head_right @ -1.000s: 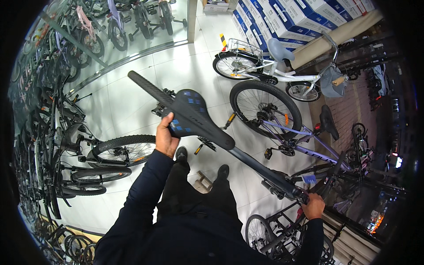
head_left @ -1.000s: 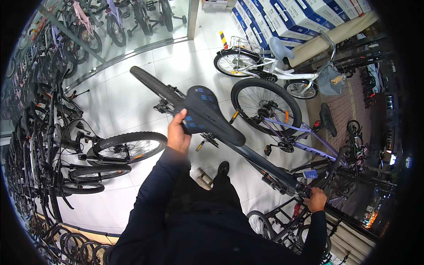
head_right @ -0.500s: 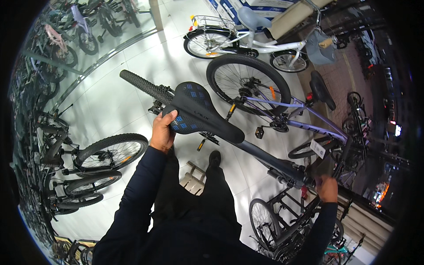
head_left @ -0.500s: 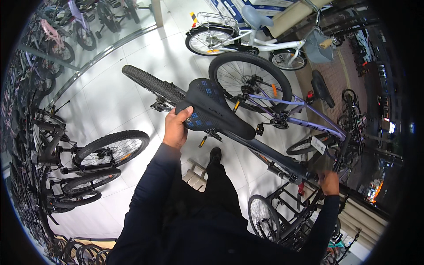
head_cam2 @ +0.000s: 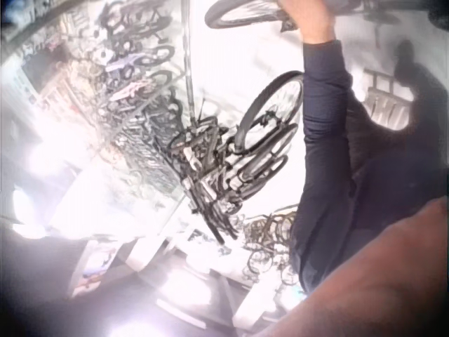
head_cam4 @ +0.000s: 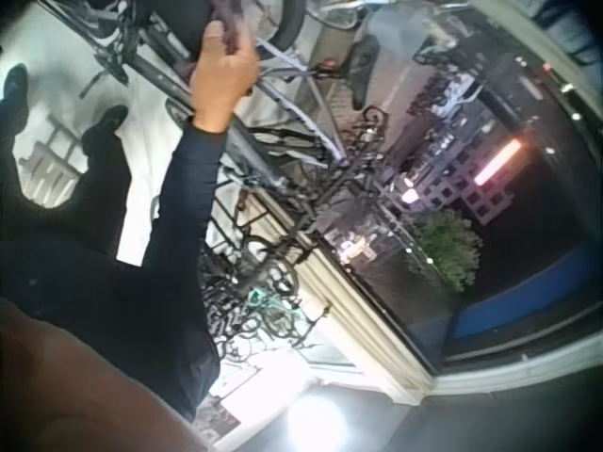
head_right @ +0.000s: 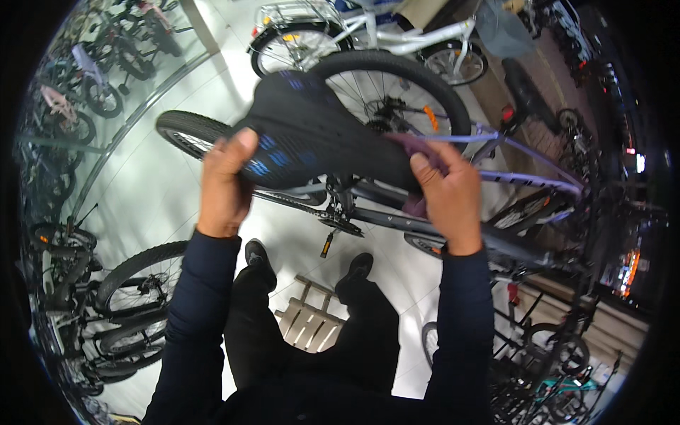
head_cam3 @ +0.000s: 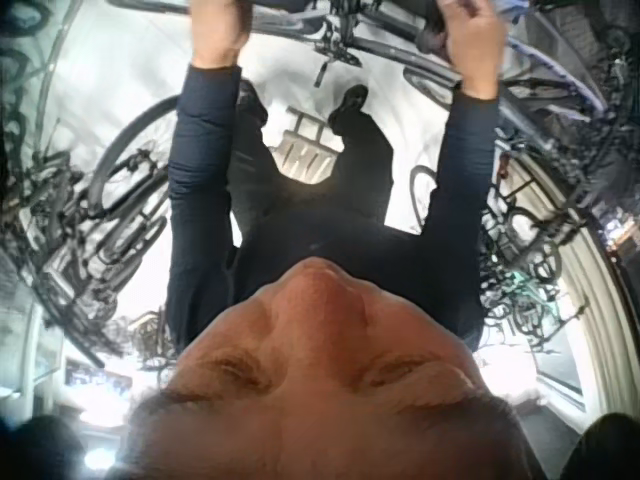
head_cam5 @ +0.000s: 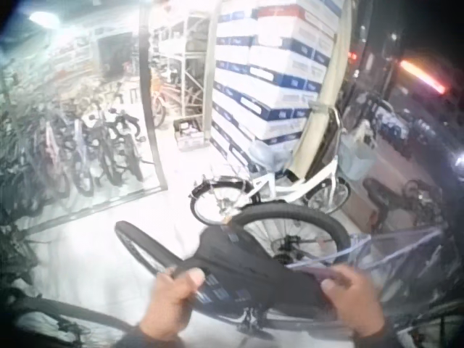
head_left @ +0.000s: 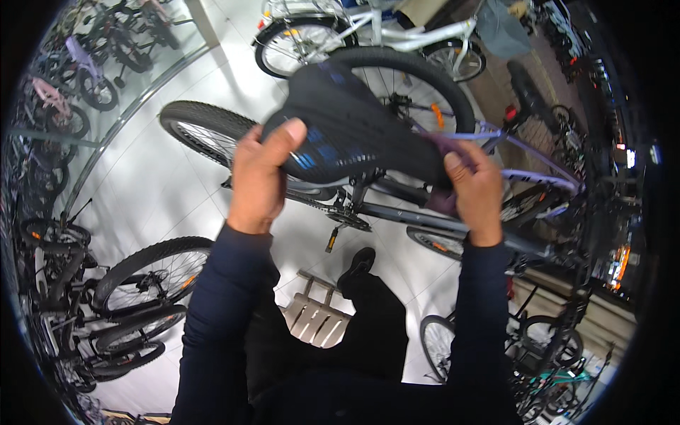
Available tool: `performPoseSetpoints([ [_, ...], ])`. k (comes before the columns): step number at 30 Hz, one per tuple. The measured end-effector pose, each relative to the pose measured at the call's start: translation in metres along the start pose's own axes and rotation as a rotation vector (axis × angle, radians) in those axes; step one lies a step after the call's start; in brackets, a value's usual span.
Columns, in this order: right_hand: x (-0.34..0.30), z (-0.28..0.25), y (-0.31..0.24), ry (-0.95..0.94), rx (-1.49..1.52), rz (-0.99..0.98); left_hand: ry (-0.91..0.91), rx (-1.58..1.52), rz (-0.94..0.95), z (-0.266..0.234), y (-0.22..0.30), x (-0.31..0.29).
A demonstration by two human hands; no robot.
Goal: The person wipes the frames, tires, and seats of two bicycles in a bicycle shop using a purple cloth. They clean the rear and front wheels, the seat, and the frame of a purple bicycle, then repeat the process on a dark gray bicycle.
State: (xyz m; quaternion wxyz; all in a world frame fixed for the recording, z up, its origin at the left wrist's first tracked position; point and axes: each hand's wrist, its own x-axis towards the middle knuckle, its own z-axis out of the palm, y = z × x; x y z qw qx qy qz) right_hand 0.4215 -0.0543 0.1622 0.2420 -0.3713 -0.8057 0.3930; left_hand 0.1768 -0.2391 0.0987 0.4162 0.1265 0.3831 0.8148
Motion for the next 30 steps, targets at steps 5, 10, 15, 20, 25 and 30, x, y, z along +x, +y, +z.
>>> performPoseSetpoints([
  [5, 0.004, -0.005, 0.017, -0.033, 0.333, -0.108, -0.153, -0.211, 0.313, -0.048, -0.036, 0.018],
  [10, 0.009, 0.010, 0.022, 0.149, 0.346, -0.251, -0.262, 0.731, 0.559, -0.098, -0.091, 0.010],
  [15, 0.011, 0.022, 0.039, 0.311, 0.292, -0.451, -0.303, 1.410, 0.808, -0.118, -0.141, -0.011],
  [20, 0.007, 0.018, 0.050, 0.407, 0.198, -0.362, -0.264, 1.418, 0.961, -0.133, -0.168, -0.015],
  [25, -0.072, 0.041, 0.105, 0.636, 0.004, -0.450, -0.158, 1.524, 0.851, -0.146, -0.175, -0.030],
  [30, -0.131, 0.144, 0.140, 0.352, 0.256, -0.125, -0.186, 1.364, 0.684, -0.137, -0.186, -0.082],
])
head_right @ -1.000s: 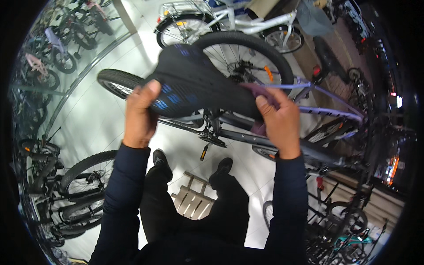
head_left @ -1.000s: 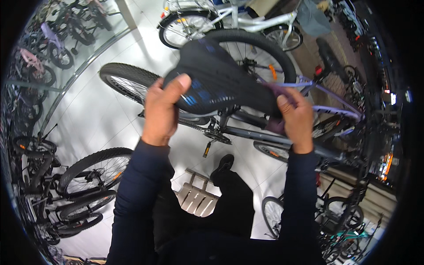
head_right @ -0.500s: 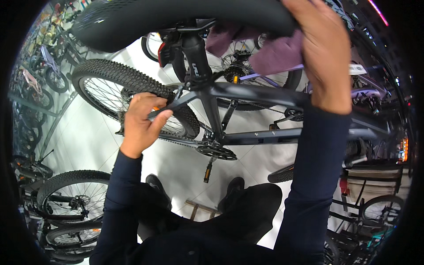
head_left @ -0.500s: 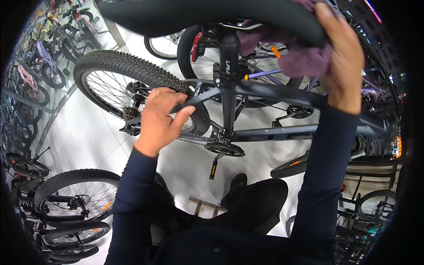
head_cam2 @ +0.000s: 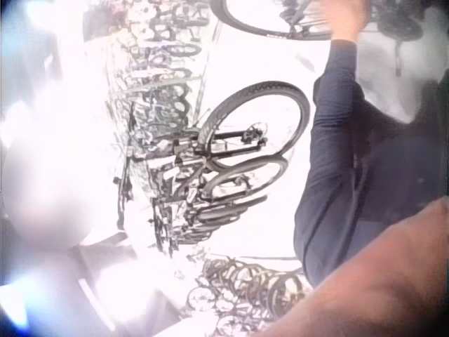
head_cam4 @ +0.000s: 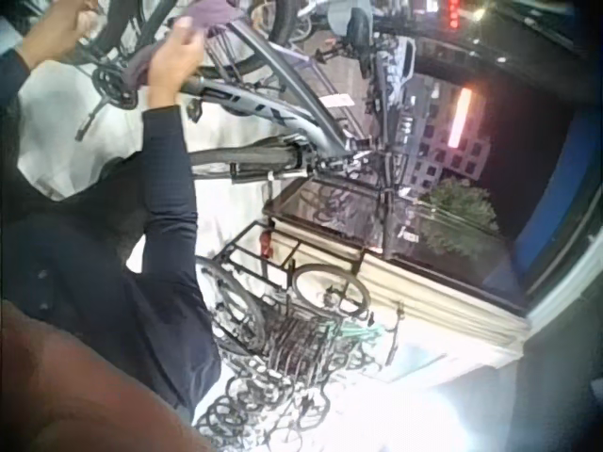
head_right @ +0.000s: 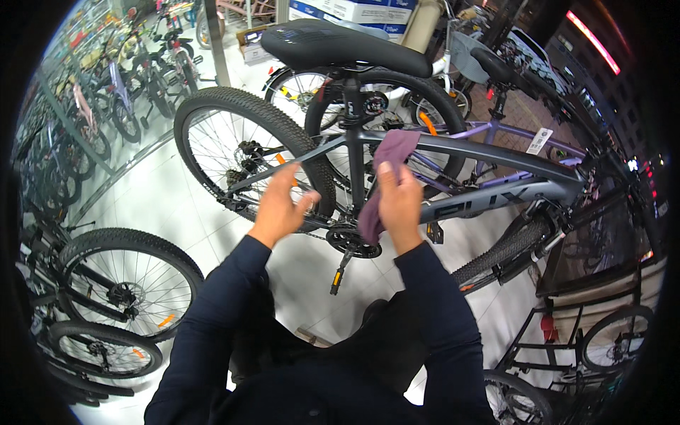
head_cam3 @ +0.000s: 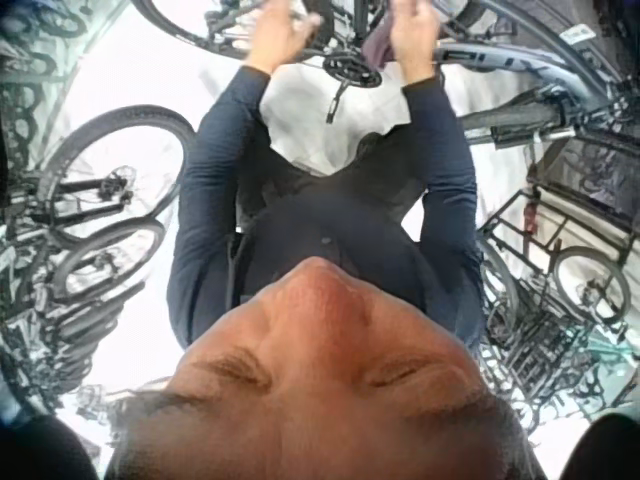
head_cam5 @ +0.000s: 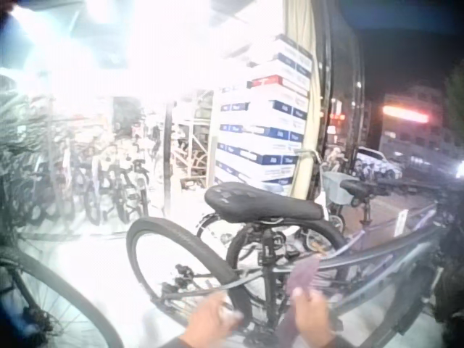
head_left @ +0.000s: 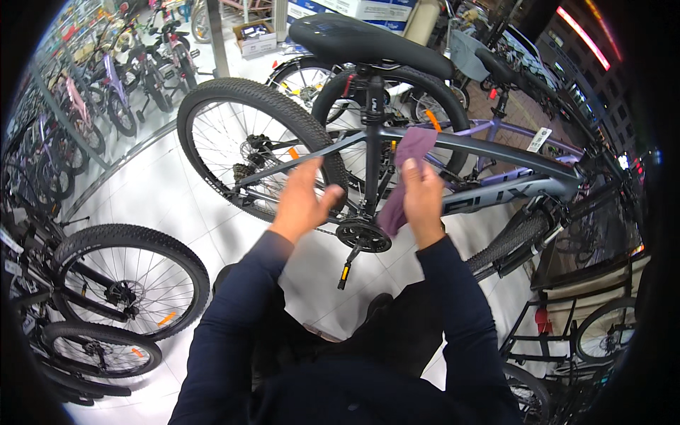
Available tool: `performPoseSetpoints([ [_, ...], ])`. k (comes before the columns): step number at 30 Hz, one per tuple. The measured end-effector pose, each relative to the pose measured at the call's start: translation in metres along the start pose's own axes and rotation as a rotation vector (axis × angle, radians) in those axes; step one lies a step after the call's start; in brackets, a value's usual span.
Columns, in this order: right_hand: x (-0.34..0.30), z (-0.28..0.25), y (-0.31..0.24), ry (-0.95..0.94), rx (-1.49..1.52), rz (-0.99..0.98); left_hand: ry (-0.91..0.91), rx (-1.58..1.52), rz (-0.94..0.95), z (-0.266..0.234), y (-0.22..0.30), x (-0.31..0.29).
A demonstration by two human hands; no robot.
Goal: The person wipes the frames, tires, and seats of two bicycles in a bicycle shop using a purple cloth. They clean the rear and front wheels, the seat, and the frame of a purple bicycle, then repeat the process on a dark gray bicycle.
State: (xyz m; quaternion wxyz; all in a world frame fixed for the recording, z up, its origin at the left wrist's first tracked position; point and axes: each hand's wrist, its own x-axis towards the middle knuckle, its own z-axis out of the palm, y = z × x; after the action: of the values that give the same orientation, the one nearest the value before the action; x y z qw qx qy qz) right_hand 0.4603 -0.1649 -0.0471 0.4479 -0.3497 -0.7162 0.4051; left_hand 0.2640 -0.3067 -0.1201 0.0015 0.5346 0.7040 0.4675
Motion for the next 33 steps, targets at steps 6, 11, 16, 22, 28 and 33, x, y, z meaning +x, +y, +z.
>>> performPoseSetpoints([
  [6, -0.030, 0.074, -0.010, -0.561, 0.652, 0.268, -0.047, -0.277, 0.126, -0.009, 0.037, -0.011],
  [11, -0.012, 0.035, -0.006, -0.439, -0.108, -0.086, 0.257, -0.073, 0.033, -0.053, 0.019, 0.053],
  [16, 0.000, 0.019, -0.002, -0.191, -0.239, -0.058, -0.100, 0.340, 0.478, -0.035, -0.008, 0.106],
  [22, 0.062, 0.001, -0.009, 0.032, -1.027, -0.724, -0.007, 0.464, 0.748, -0.014, -0.048, 0.124],
  [28, 0.072, 0.001, -0.009, -0.047, -1.008, -0.678, 0.141, 0.536, 0.244, -0.099, -0.061, 0.183],
  [33, 0.071, 0.012, -0.011, -0.018, -1.064, -0.616, 0.023, 0.482, 0.368, -0.075, -0.039, 0.170],
])
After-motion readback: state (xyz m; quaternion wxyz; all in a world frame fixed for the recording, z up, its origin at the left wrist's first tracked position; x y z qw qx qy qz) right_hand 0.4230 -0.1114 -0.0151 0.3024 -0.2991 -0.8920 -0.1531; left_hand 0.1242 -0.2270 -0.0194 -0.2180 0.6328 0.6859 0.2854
